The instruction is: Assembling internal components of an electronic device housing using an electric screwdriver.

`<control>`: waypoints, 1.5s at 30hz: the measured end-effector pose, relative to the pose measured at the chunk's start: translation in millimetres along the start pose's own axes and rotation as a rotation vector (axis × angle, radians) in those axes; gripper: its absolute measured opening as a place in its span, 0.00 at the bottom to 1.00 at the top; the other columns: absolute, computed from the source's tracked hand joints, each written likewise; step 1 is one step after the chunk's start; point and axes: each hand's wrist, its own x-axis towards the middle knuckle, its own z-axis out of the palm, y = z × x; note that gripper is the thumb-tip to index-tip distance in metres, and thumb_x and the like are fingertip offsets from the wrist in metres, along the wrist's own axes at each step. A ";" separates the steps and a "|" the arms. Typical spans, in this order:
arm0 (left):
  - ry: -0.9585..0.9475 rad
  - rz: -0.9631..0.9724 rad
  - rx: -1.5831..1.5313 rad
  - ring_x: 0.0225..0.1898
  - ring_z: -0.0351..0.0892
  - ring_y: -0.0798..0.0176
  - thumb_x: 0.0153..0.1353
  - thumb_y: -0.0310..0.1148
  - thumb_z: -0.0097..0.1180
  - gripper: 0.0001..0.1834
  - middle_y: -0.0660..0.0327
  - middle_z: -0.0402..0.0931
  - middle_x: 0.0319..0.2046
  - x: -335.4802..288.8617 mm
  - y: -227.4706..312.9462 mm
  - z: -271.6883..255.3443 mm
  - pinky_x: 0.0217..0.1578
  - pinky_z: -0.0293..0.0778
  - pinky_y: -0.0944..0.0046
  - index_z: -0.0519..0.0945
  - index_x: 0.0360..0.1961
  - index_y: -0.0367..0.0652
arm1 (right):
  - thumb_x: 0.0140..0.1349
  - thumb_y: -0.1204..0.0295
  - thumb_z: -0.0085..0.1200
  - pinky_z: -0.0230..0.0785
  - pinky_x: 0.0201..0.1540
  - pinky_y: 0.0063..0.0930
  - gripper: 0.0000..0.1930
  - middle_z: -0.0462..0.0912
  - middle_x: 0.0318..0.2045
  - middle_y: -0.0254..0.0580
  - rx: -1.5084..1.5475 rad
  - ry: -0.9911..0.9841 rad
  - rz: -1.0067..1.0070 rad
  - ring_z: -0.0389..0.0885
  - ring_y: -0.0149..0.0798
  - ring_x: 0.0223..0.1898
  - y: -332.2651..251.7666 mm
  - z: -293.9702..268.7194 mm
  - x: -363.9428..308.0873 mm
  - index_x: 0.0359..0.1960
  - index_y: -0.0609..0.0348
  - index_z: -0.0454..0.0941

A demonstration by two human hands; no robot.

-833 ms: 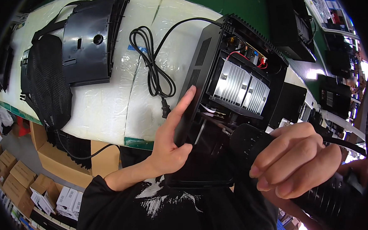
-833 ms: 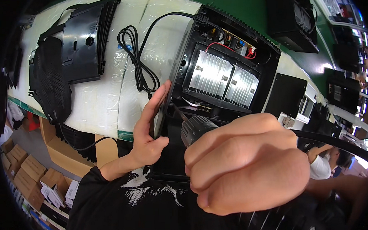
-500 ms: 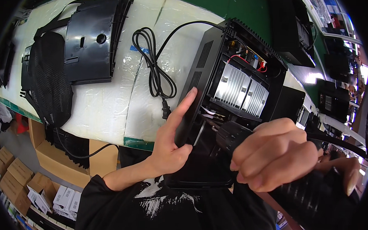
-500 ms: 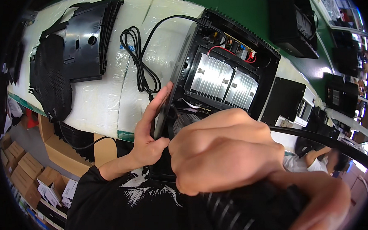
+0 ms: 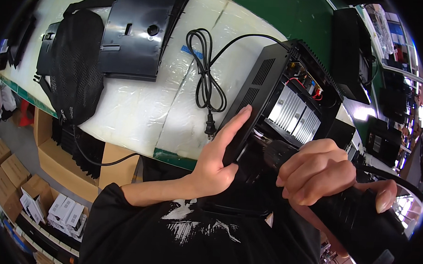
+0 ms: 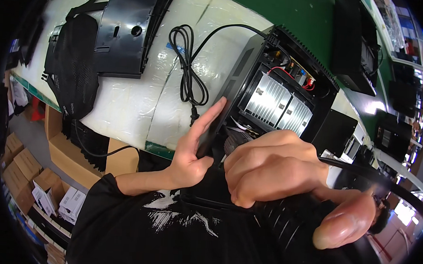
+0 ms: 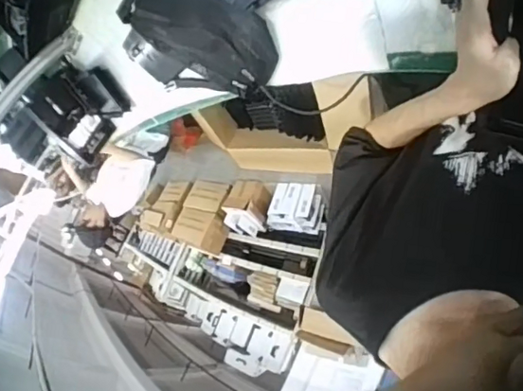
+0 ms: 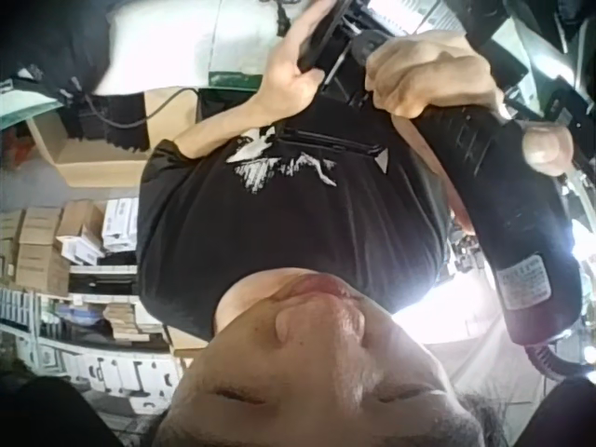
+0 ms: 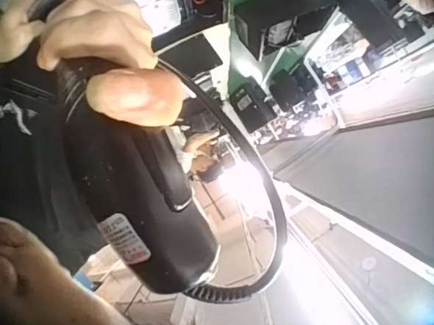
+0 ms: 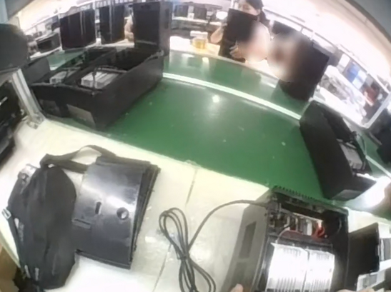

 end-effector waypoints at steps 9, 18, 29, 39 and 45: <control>0.047 -0.009 -0.019 0.68 0.44 0.56 0.33 0.09 0.35 0.47 0.49 0.48 0.66 -0.9 2.4 -1.2 0.65 0.42 0.63 0.51 0.64 0.31 | 0.54 0.50 0.39 0.72 0.29 0.43 0.29 0.76 0.25 0.55 0.230 -0.098 0.167 0.76 0.54 0.25 -3.1 -3.0 7.3 0.36 0.72 0.71; 0.049 -0.019 0.000 0.68 0.46 0.59 0.34 0.08 0.36 0.46 0.52 0.50 0.66 -1.9 3.9 -2.4 0.64 0.44 0.66 0.51 0.64 0.31 | 0.58 0.42 0.27 0.72 0.29 0.44 0.38 0.77 0.24 0.56 0.218 -0.010 0.127 0.76 0.56 0.23 1.8 12.8 2.1 0.33 0.73 0.72; 0.083 0.018 -0.029 0.67 0.49 0.58 0.33 0.09 0.38 0.45 0.52 0.54 0.64 -4.8 3.9 4.4 0.64 0.44 0.65 0.55 0.63 0.33 | 0.55 0.47 0.55 0.66 0.22 0.13 0.26 0.70 0.18 0.32 -0.093 0.460 -0.344 0.67 0.25 0.12 -55.7 22.8 -21.4 0.35 0.59 0.65; 0.147 0.051 0.123 0.66 0.50 0.52 0.29 0.13 0.39 0.45 0.46 0.54 0.63 -0.7 1.2 10.8 0.66 0.43 0.57 0.56 0.61 0.28 | 0.53 0.38 0.48 0.61 0.21 0.24 0.31 0.66 0.24 0.34 -0.724 1.169 -0.677 0.65 0.28 0.16 -130.6 27.0 -193.4 0.41 0.54 0.66; 0.123 0.045 0.299 0.66 0.52 0.51 0.24 0.14 0.37 0.49 0.46 0.54 0.63 30.9 8.4 27.9 0.65 0.46 0.59 0.55 0.61 0.27 | 0.46 0.24 0.33 0.59 0.21 0.29 0.44 0.67 0.20 0.39 -1.020 1.537 -0.625 0.65 0.36 0.18 -145.6 31.3 -315.6 0.30 0.61 0.71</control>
